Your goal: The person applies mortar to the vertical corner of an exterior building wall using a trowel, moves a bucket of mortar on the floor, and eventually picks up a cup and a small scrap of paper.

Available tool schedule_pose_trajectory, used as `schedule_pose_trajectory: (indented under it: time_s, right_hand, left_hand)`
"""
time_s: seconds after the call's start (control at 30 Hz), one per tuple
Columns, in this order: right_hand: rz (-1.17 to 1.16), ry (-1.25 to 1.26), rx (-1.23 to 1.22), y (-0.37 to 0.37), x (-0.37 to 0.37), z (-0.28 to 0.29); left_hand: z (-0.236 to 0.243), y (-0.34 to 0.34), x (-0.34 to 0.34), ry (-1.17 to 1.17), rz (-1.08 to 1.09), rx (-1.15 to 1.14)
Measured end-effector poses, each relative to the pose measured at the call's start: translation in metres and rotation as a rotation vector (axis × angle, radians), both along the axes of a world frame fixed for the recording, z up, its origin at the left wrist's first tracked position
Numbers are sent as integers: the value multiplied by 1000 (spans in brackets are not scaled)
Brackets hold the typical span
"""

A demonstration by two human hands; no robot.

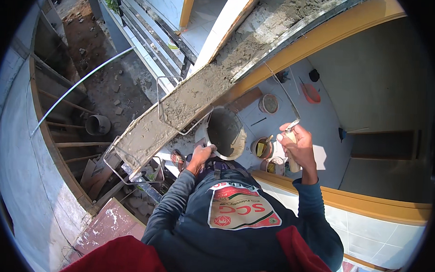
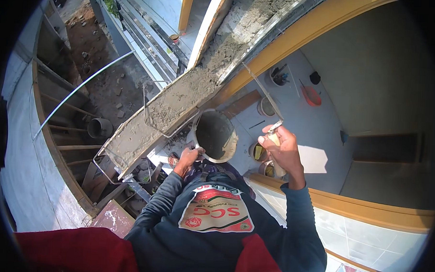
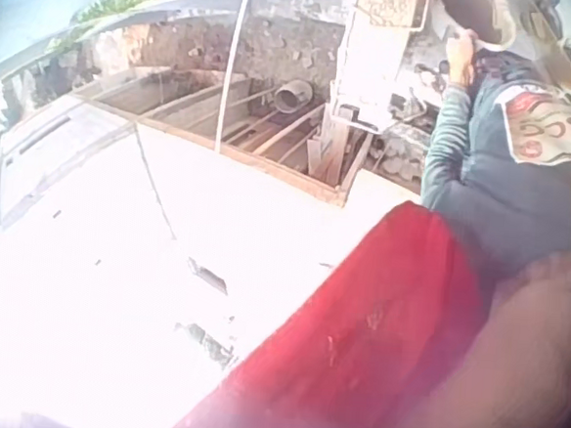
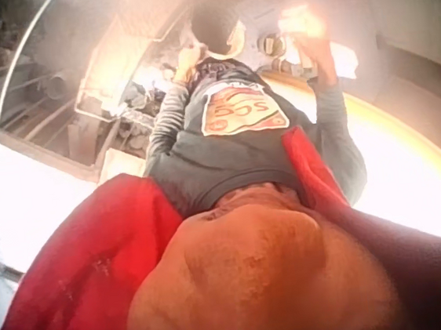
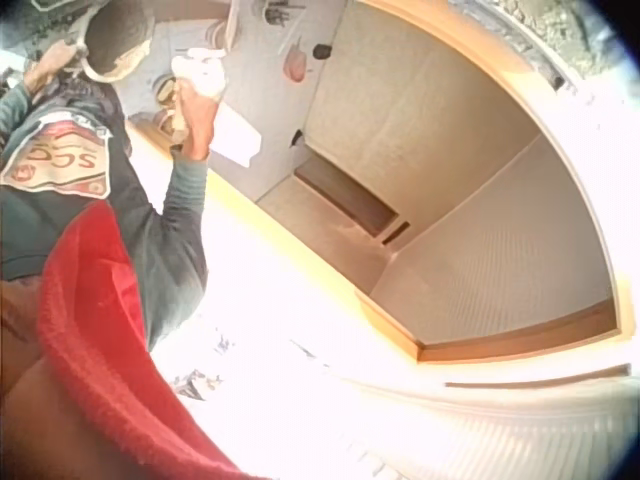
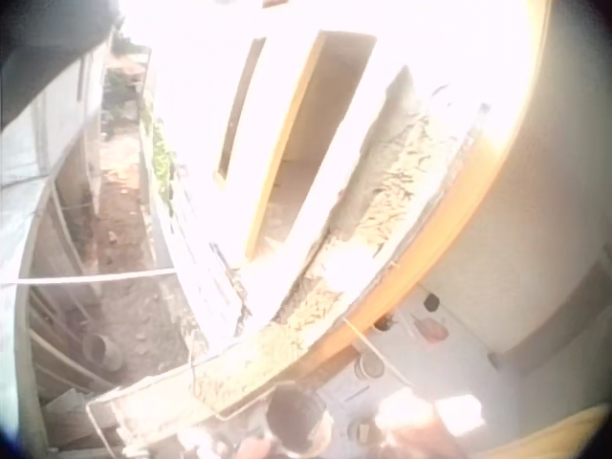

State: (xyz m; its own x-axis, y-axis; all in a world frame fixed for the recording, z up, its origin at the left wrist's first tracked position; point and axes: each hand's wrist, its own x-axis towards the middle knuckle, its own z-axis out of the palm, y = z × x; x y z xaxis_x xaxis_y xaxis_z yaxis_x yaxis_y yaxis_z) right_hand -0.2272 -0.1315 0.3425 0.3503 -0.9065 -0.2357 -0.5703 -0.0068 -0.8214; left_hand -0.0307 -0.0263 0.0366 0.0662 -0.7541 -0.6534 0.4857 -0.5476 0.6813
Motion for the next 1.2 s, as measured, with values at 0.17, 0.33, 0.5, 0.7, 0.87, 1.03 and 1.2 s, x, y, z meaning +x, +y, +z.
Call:
schedule_pose_trajectory:
  time_s: [0.17, 0.33, 0.5, 0.7, 0.87, 1.03, 1.2]
  right_hand:
    - [-229, 118, 8, -22, -97, -101]
    - [-511, -212, 278, -32, -124, -178]
    - [-569, -652, 365, -28, -117, -171]
    - [-705, -864, 275, -23, -132, -178]
    - [-748, -865, 221, -19, -152, -194]
    - [-815, -872, 197, -16, -159, -181]
    - [-812, -797, 183, -14, -176, -181]
  left_hand:
    - [83, -13, 4, 24, -21, -126]
    - [134, -29, 3, 155, -143, -276]
    - [149, -42, 0, 143, -200, -265]
    - [211, -69, 4, -301, -551, -172]
    - [254, -126, 48, -1110, 177, -536]
    - [272, -174, 76, -1108, 387, -815]
    - [265, -199, 67, -933, 445, -812]
